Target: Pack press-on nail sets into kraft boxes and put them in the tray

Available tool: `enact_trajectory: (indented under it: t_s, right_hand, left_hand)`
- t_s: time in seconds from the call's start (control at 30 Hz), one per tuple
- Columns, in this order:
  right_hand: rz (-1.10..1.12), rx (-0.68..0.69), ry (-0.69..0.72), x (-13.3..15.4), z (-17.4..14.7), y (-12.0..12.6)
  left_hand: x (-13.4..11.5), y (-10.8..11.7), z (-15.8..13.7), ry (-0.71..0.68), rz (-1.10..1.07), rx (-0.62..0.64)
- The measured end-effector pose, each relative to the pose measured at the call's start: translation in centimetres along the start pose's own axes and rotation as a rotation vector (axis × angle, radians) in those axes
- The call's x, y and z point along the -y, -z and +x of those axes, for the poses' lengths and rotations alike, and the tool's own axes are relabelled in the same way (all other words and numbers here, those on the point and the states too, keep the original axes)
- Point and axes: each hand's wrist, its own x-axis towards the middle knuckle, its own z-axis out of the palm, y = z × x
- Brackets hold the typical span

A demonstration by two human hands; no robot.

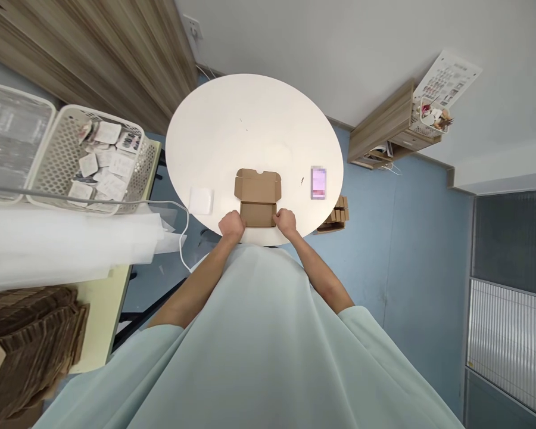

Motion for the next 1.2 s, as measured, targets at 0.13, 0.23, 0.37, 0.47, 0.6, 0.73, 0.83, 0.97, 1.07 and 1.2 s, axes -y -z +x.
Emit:
enact_trajectory:
  t_s: [0.13, 0.23, 0.37, 0.47, 0.6, 0.73, 0.83, 0.97, 1.07, 1.2]
  right_hand:
    - [-0.093, -0.007, -0.004, 0.3, 0.2, 0.0]
    - [-0.127, -0.007, -0.006, 0.4, 0.6, 0.6]
    - [-0.16, -0.02, -0.016, 0.1, 1.3, 1.8]
    - [-0.196, -0.016, -0.017, -0.3, 1.5, 2.4]
    - [-0.193, -0.018, -0.022, -0.5, 1.4, 2.7]
    - [-0.169, -0.051, -0.068, -0.4, 1.1, 3.7]
    - [-0.127, -0.108, -0.065, -0.5, 0.6, 5.0]
    - [-0.093, -0.157, -0.031, -0.5, -0.6, 6.4]
    - [-0.078, -0.159, -0.014, -0.3, -1.4, 6.7]
    - [-0.064, -0.152, -0.007, 0.2, -2.1, 6.3]
  left_hand:
    - [-0.1, -0.1, 0.0, -0.013, -0.028, 0.012]
    - [-0.2, -0.2, 0.3, -0.023, -0.055, 0.007]
    - [-0.9, -0.4, 0.7, -0.038, -0.103, -0.003]
    - [-1.6, -0.8, 0.7, -0.027, -0.129, 0.001]
    - [-1.8, -1.3, 0.4, -0.022, -0.188, -0.01]
    - [-0.4, -0.7, 0.8, 0.035, -0.352, -0.1]
    - [2.1, 0.7, 2.2, 0.164, -0.479, -0.252]
    - [6.1, 2.9, 4.5, 0.353, -0.551, -0.353]
    - [8.0, 3.7, 5.6, 0.437, -0.563, -0.326]
    - [8.7, 3.7, 5.7, 0.395, -0.579, -0.311]
